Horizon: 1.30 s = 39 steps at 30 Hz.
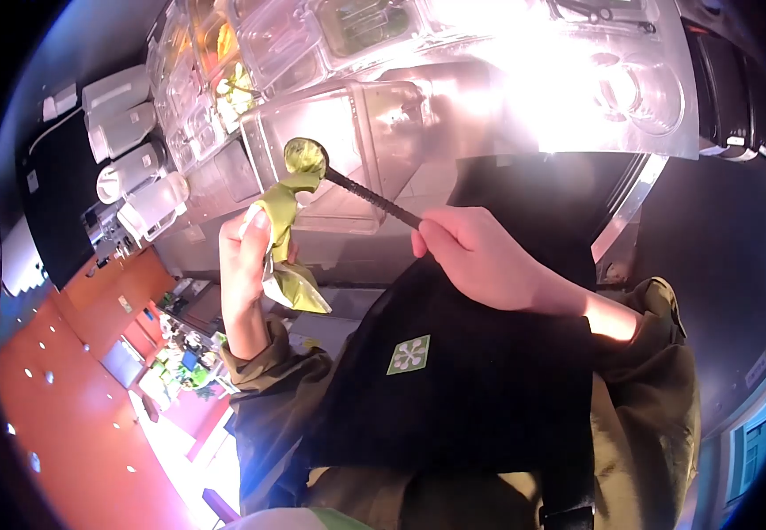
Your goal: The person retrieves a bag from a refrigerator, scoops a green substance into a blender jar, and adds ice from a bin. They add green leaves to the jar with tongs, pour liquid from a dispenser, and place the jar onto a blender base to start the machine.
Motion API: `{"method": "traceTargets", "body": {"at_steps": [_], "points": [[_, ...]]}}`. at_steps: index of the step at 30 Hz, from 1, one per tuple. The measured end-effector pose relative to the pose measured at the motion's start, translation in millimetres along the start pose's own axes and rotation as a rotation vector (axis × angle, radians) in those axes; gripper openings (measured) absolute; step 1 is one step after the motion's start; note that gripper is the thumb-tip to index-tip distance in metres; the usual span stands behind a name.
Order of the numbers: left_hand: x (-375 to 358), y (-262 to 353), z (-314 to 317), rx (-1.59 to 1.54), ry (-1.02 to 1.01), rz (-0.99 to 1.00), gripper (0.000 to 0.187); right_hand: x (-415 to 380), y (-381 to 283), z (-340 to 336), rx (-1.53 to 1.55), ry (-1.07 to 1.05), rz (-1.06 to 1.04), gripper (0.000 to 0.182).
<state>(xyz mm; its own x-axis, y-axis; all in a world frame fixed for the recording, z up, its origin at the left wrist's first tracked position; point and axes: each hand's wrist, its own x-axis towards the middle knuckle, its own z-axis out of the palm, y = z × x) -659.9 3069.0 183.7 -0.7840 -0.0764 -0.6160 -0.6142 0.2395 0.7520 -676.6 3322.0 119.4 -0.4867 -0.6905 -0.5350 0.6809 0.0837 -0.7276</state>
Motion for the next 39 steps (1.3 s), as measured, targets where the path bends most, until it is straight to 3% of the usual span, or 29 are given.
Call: {"method": "traceTargets", "body": {"at_steps": [5, 12, 17, 22, 30, 33, 36, 38, 39], "points": [[17, 7, -8, 0.121, -0.061, -0.032, 0.025, 4, 6, -6, 0.092, -0.059, 0.024, 0.023], [24, 19, -14, 0.167, -0.079, -0.078, 0.027, 7, 1, -12, -0.014, -0.019, -0.059, 0.023], [22, 22, -13, 0.193, -0.262, -0.122, 0.028, 8, -9, -18, -0.089, -0.024, -0.072, 0.022], [30, 34, -12, 0.235, -0.275, -0.19, 0.029, 7, -10, -18, -0.21, 0.027, -0.154, 0.02], [27, 22, -30, 0.163, -0.047, -0.148, 0.028, -7, -14, -35, -0.433, 0.148, -0.384, 0.011], [9, 11, -32, -0.028, 0.064, -0.024, 0.03, -8, -15, -34, -0.884, 0.305, -0.59, 0.005], [-16, 2, -12, -0.386, 0.268, 0.099, 0.028, 5, -18, -26, -1.372, 0.386, -0.743, 0.012], [-30, -17, -2, -0.538, 0.224, 0.321, 0.028, 15, -22, -24, -1.549, 0.364, -0.802, 0.017], [-38, -12, 16, -0.506, 0.475, 0.274, 0.031, 15, -25, -22, -1.615, 0.363, -0.839, 0.014]]}}
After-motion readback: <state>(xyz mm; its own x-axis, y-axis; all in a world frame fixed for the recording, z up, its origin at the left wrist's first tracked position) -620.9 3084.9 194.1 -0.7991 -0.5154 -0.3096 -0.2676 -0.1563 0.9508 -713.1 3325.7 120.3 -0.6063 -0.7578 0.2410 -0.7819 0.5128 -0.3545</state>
